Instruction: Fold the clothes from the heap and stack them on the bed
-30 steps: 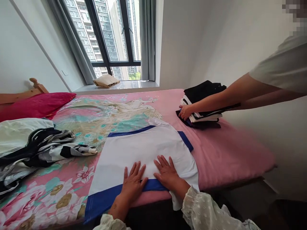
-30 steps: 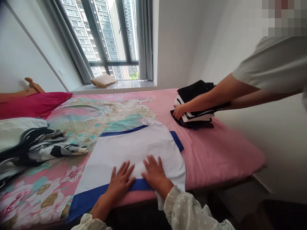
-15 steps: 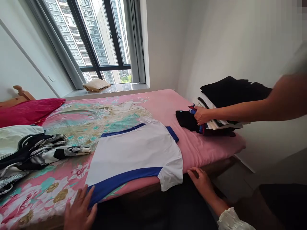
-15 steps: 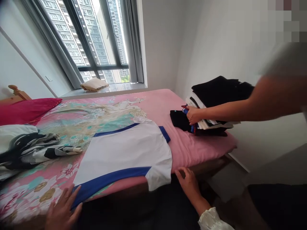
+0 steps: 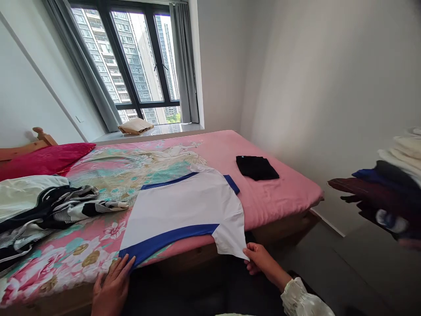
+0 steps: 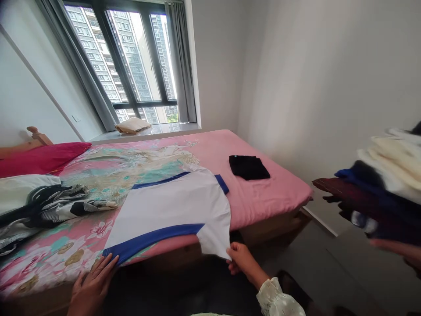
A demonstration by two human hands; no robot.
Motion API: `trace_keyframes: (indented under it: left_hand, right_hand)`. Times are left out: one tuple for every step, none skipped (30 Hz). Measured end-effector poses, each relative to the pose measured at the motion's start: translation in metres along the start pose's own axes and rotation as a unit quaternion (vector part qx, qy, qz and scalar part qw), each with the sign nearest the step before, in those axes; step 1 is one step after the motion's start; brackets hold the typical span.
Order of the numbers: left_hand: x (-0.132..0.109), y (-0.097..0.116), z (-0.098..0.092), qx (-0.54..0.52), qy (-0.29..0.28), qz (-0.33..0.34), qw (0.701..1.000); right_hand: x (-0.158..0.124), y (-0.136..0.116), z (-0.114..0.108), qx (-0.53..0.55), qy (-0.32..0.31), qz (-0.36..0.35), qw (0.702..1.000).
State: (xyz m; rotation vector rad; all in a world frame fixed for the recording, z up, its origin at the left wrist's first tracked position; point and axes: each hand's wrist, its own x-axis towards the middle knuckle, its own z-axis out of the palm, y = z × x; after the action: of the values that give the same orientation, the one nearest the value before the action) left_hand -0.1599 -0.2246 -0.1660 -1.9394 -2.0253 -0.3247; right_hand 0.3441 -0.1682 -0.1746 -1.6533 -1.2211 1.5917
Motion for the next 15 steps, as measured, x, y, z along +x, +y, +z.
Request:
trace_keyframes:
  left_hand:
    - [0.000,-0.002,0.002,-0.003,0.003,0.004,1.000]
    - [0.000,-0.004,0.004,-0.007,0.012,0.008,1.000]
    - [0.001,-0.004,0.006,-0.010,0.025,0.012,1.000]
    - [0.001,-0.004,0.007,-0.014,0.040,0.017,0.999]
    - [0.000,-0.003,0.008,-0.018,0.055,0.020,0.998]
    - [0.000,-0.003,0.009,-0.023,0.067,0.024,0.997]
    - [-0.002,-0.002,0.009,-0.027,0.073,0.030,0.997]
    - [-0.003,-0.002,0.008,-0.030,0.078,0.035,0.996]
    - [-0.005,-0.001,0.008,-0.031,0.083,0.040,0.995]
    - [-0.006,-0.001,0.007,-0.029,0.088,0.044,0.995]
    - [-0.008,-0.002,0.006,-0.026,0.095,0.045,0.994]
    - [-0.009,-0.002,0.005,-0.022,0.103,0.044,0.993]
    - [-0.009,-0.003,0.005,-0.017,0.109,0.042,0.993]
    - [-0.009,-0.004,0.003,-0.013,0.111,0.036,0.993]
    - [-0.009,-0.005,0.002,-0.011,0.108,0.028,0.994]
  right_hand:
    - [-0.002,-0.002,-0.005,-0.029,-0.008,0.004,1.000]
    - [-0.003,-0.005,-0.011,-0.060,-0.012,0.005,0.998]
    - [-0.003,-0.010,-0.017,-0.086,-0.008,0.006,0.996]
    - [-0.003,-0.016,-0.023,-0.114,0.010,-0.006,0.993]
    - [-0.003,-0.024,-0.028,-0.150,0.043,-0.038,0.987]
    - [-0.002,-0.032,-0.033,-0.192,0.086,-0.094,0.973]
    - [-0.002,-0.039,-0.036,-0.241,0.127,-0.169,0.947]
    - [0.000,-0.044,-0.039,-0.296,0.160,-0.254,0.907]
    - [0.002,-0.047,-0.040,-0.350,0.177,-0.336,0.856]
    - [0.005,-0.047,-0.039,-0.398,0.177,-0.404,0.805]
    - [0.010,-0.045,-0.039,-0.437,0.163,-0.451,0.761]
    - [0.016,-0.040,-0.037,-0.471,0.147,-0.483,0.723]
    - [0.023,-0.033,-0.036,-0.498,0.134,-0.505,0.692]
    - [0.032,-0.025,-0.035,-0.518,0.126,-0.520,0.668]
    - [0.041,-0.017,-0.034,-0.530,0.122,-0.534,0.647]
